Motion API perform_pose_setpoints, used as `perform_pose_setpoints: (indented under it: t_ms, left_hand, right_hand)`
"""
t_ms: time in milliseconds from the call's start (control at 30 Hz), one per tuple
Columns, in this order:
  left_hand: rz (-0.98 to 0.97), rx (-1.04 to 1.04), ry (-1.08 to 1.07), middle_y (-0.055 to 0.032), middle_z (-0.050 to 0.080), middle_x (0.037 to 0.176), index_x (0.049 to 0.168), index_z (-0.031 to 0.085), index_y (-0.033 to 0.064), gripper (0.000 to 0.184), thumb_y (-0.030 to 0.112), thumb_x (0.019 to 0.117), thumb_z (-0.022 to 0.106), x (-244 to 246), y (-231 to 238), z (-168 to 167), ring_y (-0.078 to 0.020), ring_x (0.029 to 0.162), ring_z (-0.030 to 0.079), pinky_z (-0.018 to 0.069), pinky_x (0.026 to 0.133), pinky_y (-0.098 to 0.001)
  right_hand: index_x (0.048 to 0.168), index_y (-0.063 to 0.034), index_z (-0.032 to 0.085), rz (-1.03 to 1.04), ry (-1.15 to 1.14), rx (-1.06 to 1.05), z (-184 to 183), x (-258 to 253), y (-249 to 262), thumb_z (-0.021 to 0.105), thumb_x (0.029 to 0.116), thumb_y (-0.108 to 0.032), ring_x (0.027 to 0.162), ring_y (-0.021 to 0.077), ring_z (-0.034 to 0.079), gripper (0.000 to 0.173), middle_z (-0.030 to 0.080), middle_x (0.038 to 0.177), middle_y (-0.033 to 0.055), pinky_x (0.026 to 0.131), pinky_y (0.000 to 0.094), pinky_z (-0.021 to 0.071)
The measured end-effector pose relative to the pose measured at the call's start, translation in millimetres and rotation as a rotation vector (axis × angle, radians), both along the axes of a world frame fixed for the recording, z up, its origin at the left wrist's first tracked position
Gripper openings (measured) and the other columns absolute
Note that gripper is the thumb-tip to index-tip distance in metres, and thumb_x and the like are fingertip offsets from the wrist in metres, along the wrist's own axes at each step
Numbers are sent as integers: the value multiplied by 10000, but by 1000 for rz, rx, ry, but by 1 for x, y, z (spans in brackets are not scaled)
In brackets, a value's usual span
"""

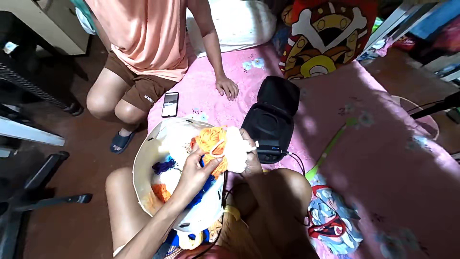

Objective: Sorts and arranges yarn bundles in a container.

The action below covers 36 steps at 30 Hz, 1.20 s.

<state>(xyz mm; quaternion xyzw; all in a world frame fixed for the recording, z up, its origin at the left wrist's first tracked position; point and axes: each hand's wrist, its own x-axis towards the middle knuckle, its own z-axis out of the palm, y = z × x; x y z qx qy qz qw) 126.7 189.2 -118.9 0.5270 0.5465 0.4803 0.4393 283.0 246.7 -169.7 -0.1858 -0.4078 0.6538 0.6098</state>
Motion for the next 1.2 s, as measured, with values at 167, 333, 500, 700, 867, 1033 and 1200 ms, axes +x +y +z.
perform_pose_setpoints:
  t_ms: [167,333,500,700,867,1033,1200]
  left_hand:
    - [132,59,597,-127,655,1143,868,716,27,180,202,834,688,3,5,6,-206,909,669,561,788,-415]
    - [2,233,681,-199,598,1335,976,739,31,317,312,848,672,2,5,-1,-277,1042,673,570,837,-439]
    - [-47,38,190,-121,553,1435,1223,716,81,341,253,986,542,-11,2,2,-140,1266,567,502,1020,-297]
    - [157,41,-139,-49,668,1313,1286,678,84,415,-39,917,531,-33,12,-7,-146,1125,666,578,917,-312]
    - [95,151,349,-122,495,1477,1214,737,178,408,447,936,608,-12,-1,4,-178,1299,537,509,1001,-324]
    - [187,293,506,-169,594,1367,943,710,27,295,306,889,632,0,3,7,-178,1103,643,540,869,-328]
    - [135,124,110,-24,636,1255,838,700,85,234,177,977,537,-10,9,7,-36,1086,617,533,863,-201]
  right_hand:
    - [1421,-46,521,69,-235,130,1,4,0,738,859,-282,1096,80,646,647,637,1293,32,965,299,551]
    - [1407,-73,562,42,-153,-10,7,10,2,746,699,-37,1070,117,664,732,659,1247,56,934,319,571]
    - [1266,-65,632,-20,103,-229,6,9,6,625,696,21,885,129,706,577,714,1048,62,790,330,609]
    - [1276,-37,577,-187,-70,-199,4,1,9,544,842,3,908,125,685,437,683,1065,75,799,319,599]
    - [1338,36,520,-360,-390,90,11,-6,-3,578,810,50,1091,66,627,531,623,1243,97,945,253,540]
    - [1327,-15,562,-72,-285,127,7,0,-4,538,914,-80,1067,76,654,420,665,1220,47,948,299,553]
    - [1208,-71,653,-1,-68,14,7,5,5,535,864,14,985,103,682,373,704,1104,42,899,314,572]
